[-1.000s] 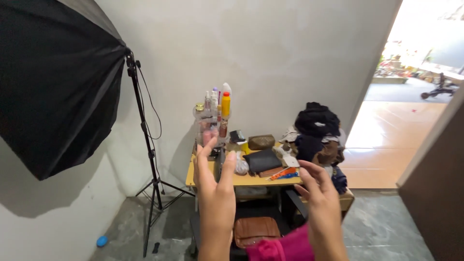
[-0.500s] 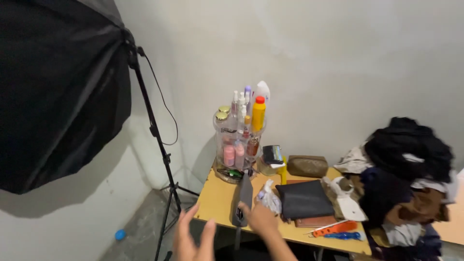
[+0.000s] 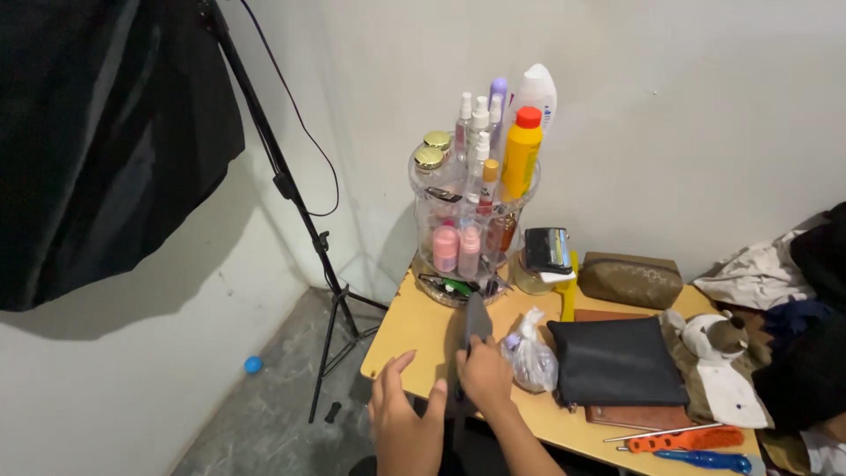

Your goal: Organizing various personal items including a box, pouch, and bag on a desk and shelf.

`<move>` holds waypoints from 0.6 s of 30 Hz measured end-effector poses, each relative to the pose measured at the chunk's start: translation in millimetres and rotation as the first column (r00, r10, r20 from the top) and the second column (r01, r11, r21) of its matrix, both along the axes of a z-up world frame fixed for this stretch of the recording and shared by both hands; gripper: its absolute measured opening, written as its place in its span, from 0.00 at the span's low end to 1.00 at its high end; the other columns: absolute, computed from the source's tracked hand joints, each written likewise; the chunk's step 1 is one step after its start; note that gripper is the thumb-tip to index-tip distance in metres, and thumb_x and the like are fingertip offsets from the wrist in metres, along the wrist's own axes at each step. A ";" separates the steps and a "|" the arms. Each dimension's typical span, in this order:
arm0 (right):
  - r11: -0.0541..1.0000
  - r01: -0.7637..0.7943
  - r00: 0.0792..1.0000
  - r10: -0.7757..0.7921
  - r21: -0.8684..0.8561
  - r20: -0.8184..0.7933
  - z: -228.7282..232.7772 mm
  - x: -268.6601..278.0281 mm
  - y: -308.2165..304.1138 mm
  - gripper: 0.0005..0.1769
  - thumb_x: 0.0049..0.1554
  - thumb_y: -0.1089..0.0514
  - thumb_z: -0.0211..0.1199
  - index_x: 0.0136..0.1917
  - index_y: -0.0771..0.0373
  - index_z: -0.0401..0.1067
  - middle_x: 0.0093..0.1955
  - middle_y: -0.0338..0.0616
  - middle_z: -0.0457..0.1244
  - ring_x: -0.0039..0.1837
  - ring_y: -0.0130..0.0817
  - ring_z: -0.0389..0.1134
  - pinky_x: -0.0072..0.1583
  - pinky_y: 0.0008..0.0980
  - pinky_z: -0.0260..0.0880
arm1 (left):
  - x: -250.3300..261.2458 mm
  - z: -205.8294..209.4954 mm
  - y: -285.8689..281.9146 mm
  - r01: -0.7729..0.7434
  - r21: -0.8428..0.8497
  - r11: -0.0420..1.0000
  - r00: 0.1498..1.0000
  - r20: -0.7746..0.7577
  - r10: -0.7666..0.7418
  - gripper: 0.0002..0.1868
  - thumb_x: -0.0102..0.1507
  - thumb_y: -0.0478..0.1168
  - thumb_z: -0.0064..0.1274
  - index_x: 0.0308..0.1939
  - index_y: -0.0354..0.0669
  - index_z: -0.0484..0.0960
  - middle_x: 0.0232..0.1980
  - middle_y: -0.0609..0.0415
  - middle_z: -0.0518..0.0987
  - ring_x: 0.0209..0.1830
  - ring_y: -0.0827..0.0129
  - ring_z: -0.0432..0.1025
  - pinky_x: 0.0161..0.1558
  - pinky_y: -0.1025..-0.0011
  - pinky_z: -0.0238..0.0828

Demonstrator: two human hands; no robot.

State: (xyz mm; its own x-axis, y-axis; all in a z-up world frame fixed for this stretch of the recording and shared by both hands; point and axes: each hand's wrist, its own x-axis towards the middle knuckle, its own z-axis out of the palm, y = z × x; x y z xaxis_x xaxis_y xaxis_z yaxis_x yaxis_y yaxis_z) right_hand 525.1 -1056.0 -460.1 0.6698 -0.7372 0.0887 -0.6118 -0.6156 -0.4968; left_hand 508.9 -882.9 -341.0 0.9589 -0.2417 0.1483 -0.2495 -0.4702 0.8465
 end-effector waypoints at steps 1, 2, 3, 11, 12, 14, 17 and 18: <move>1.000 -0.002 1.000 0.002 0.000 -0.003 19.4 -8.5 4.3 0.20 0.55 0.47 0.60 0.55 0.62 0.73 0.60 0.57 0.65 0.58 0.57 0.70 0.58 0.53 0.70 | 2.8 2.3 1.8 -0.002 0.000 1.000 1.000 -0.003 0.002 0.35 0.53 0.44 0.65 0.65 0.56 0.73 0.68 0.50 0.70 0.71 0.54 0.62 0.71 0.55 0.53; 0.997 -0.033 0.999 0.030 0.068 0.036 38.9 -17.4 8.8 0.19 0.56 0.48 0.61 0.55 0.62 0.74 0.59 0.56 0.65 0.57 0.57 0.70 0.57 0.52 0.70 | 5.2 4.7 3.8 0.040 0.178 0.983 0.972 0.223 -0.080 0.42 0.48 0.37 0.64 0.69 0.55 0.72 0.71 0.47 0.69 0.72 0.49 0.58 0.70 0.51 0.50; 0.989 -0.066 0.995 0.056 0.134 0.078 59.0 -26.6 13.5 0.18 0.56 0.49 0.63 0.54 0.62 0.74 0.57 0.55 0.65 0.55 0.57 0.69 0.57 0.51 0.69 | 7.0 7.5 6.0 0.042 0.356 0.934 0.887 0.417 -0.198 0.50 0.43 0.29 0.62 0.72 0.54 0.71 0.73 0.44 0.68 0.72 0.45 0.55 0.68 0.46 0.47; 0.544 -0.647 0.730 0.644 0.533 0.229 125.9 -81.2 -27.7 0.18 0.56 0.49 0.69 0.48 0.67 0.75 0.45 0.47 0.67 0.47 0.36 0.68 0.53 0.36 0.70 | 44.7 23.7 1.6 0.396 0.600 0.695 0.610 0.394 -0.688 0.29 0.43 0.41 0.67 0.48 0.53 0.77 0.55 0.53 0.80 0.63 0.52 0.70 0.73 0.36 0.42; 0.504 -0.705 0.671 0.702 0.500 0.240 120.7 -81.3 -33.1 0.20 0.58 0.48 0.70 0.46 0.70 0.75 0.42 0.51 0.66 0.47 0.36 0.65 0.52 0.37 0.68 | 48.7 23.6 -0.6 0.533 0.610 0.587 0.689 0.091 -0.719 0.20 0.53 0.40 0.68 0.46 0.51 0.78 0.44 0.56 0.83 0.55 0.61 0.77 0.78 0.44 0.45; 0.687 -0.503 0.864 0.417 0.525 0.282 62.3 -56.6 -71.6 0.23 0.56 0.44 0.69 0.51 0.66 0.75 0.46 0.49 0.68 0.49 0.40 0.67 0.52 0.37 0.68 | 50.2 8.2 1.8 0.529 0.545 0.650 0.689 0.171 -0.704 0.19 0.52 0.41 0.70 0.42 0.49 0.78 0.38 0.55 0.82 0.49 0.59 0.77 0.72 0.47 0.52; 0.926 -0.115 0.977 0.040 0.360 0.208 -25.9 -34.5 -112.0 0.34 0.51 0.38 0.71 0.62 0.60 0.69 0.54 0.52 0.68 0.56 0.48 0.69 0.56 0.40 0.68 | 49.9 -1.5 7.9 0.544 0.470 0.696 0.695 0.213 -0.687 0.21 0.52 0.40 0.70 0.46 0.47 0.77 0.35 0.50 0.81 0.44 0.54 0.77 0.63 0.50 0.61; 0.993 0.020 0.993 -0.032 0.113 0.113 -54.6 -29.5 -124.0 0.42 0.49 0.37 0.75 0.67 0.57 0.63 0.58 0.55 0.66 0.60 0.53 0.68 0.59 0.43 0.68 | 49.6 -2.4 8.7 0.566 0.456 0.687 0.697 0.181 -0.694 0.26 0.52 0.38 0.68 0.53 0.47 0.78 0.38 0.47 0.81 0.44 0.51 0.76 0.59 0.51 0.64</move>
